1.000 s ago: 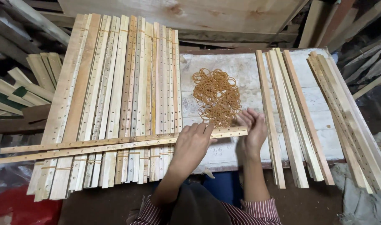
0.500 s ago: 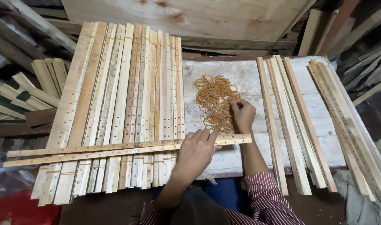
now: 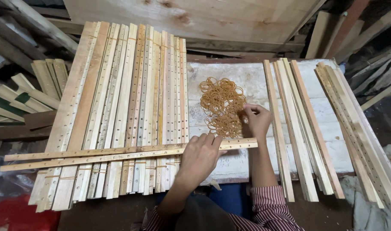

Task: Sorting and inspecting wooden slats with pre-drilled holes in a workshop

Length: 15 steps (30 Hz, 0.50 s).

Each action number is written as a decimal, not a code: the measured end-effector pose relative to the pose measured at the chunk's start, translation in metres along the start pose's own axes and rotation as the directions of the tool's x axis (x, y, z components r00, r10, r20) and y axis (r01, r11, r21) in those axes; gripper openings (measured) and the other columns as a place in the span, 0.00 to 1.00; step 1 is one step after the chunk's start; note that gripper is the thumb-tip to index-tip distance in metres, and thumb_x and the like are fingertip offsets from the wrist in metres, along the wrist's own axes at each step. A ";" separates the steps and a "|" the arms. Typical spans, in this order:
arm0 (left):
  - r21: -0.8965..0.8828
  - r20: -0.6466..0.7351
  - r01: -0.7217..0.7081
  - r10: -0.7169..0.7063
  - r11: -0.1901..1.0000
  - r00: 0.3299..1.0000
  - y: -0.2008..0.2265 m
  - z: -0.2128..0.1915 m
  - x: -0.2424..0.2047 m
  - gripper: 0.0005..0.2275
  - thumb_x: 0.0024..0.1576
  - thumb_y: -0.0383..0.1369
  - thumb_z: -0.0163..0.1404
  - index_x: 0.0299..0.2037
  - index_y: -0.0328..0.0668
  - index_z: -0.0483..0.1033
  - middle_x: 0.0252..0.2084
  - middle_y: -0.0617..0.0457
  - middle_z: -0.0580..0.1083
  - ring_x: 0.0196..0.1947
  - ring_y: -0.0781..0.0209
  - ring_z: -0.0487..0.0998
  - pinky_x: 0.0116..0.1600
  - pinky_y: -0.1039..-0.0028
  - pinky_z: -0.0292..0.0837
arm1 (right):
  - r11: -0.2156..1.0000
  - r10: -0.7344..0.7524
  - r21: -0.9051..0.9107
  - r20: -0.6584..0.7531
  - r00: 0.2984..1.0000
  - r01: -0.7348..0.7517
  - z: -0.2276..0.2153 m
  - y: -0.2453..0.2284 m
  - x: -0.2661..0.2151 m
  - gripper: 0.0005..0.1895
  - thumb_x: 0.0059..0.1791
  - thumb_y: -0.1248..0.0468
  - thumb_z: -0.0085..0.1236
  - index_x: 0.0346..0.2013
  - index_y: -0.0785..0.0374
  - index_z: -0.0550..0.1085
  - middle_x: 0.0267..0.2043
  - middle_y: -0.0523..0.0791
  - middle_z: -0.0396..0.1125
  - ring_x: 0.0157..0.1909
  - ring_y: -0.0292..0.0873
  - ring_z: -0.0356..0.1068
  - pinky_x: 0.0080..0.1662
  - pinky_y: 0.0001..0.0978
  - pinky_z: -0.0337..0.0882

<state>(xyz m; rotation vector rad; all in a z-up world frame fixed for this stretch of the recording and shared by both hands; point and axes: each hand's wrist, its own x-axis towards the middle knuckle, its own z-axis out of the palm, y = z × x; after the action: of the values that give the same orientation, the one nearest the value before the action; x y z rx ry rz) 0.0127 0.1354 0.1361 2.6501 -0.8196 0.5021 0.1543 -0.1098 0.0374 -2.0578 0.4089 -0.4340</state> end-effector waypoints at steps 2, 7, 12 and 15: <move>-0.009 -0.001 -0.004 0.004 1.000 1.000 0.000 -0.004 0.002 0.16 0.60 0.44 0.50 0.51 0.41 0.75 0.33 0.50 0.73 0.36 0.52 0.76 0.41 0.65 0.67 | 0.988 0.066 0.141 0.041 0.997 -0.071 -0.013 -0.004 -0.014 0.07 0.47 0.57 0.70 0.37 0.53 0.83 0.33 0.45 0.76 0.36 0.41 0.74 0.42 0.36 0.74; -0.031 -0.001 0.002 -0.002 1.000 1.000 0.002 -0.015 0.006 0.16 0.61 0.43 0.49 0.51 0.41 0.76 0.33 0.49 0.73 0.36 0.51 0.76 0.41 0.65 0.67 | 0.692 0.249 0.636 0.235 0.940 -0.342 -0.024 0.009 -0.048 0.08 0.50 0.60 0.66 0.34 0.59 0.77 0.27 0.44 0.73 0.27 0.34 0.72 0.32 0.20 0.73; -0.021 -0.005 0.003 -0.003 1.000 1.000 0.003 -0.018 0.008 0.16 0.61 0.43 0.49 0.51 0.41 0.75 0.33 0.50 0.73 0.37 0.51 0.76 0.42 0.64 0.68 | 0.293 0.333 0.829 0.378 0.864 -0.476 -0.020 0.031 -0.059 0.12 0.54 0.57 0.61 0.30 0.59 0.75 0.24 0.44 0.74 0.31 0.38 0.77 0.41 0.25 0.78; -0.020 0.018 0.012 -0.011 1.000 1.000 0.001 -0.014 0.008 0.16 0.59 0.43 0.51 0.50 0.40 0.76 0.34 0.49 0.74 0.37 0.51 0.77 0.43 0.65 0.68 | 0.079 0.302 0.837 0.497 0.813 -0.541 -0.028 0.015 -0.075 0.11 0.53 0.58 0.61 0.36 0.65 0.79 0.33 0.46 0.77 0.37 0.41 0.79 0.49 0.32 0.81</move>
<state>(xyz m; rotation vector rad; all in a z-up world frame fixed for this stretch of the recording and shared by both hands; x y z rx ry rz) 0.0147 0.1359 0.1518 2.6433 -0.8101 0.4652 0.0739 -0.1038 0.0268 -0.5905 0.4297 -0.0231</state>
